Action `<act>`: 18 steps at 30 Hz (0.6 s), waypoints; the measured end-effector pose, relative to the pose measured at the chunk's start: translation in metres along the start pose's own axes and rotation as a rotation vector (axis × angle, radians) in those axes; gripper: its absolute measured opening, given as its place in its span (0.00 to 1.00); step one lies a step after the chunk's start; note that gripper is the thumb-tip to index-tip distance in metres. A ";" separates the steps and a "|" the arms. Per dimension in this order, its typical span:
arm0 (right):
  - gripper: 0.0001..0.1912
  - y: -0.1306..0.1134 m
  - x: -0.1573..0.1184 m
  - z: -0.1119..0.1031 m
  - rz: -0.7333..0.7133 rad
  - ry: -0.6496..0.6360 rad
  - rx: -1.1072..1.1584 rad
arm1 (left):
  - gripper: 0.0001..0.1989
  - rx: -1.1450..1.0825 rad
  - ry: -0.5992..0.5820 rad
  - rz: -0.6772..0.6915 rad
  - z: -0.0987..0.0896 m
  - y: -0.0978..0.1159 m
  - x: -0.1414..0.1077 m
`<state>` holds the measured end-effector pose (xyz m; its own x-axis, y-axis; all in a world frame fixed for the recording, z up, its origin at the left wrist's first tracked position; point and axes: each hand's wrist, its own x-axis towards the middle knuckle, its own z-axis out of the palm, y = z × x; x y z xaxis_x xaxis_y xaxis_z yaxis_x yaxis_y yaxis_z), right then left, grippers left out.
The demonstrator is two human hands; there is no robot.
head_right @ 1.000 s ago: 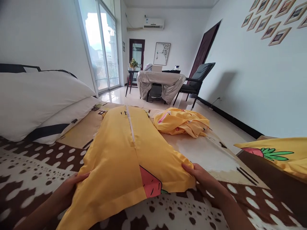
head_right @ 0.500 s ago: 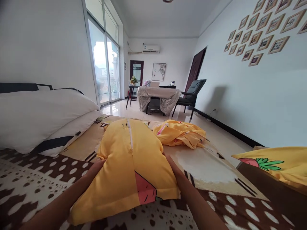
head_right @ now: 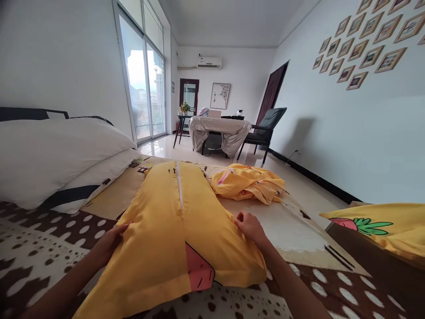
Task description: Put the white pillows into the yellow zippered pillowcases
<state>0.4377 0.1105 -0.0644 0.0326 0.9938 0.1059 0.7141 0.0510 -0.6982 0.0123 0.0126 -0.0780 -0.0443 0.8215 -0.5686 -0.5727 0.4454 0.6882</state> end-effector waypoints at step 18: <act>0.16 -0.227 -0.002 0.072 -0.185 -0.423 -0.292 | 0.22 0.048 0.055 0.193 0.003 0.010 0.021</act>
<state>0.2252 0.1038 0.0427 -0.3532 0.9268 -0.1277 0.8476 0.2592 -0.4630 0.0084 0.0357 -0.0817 -0.1952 0.8729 -0.4471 -0.5097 0.2992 0.8066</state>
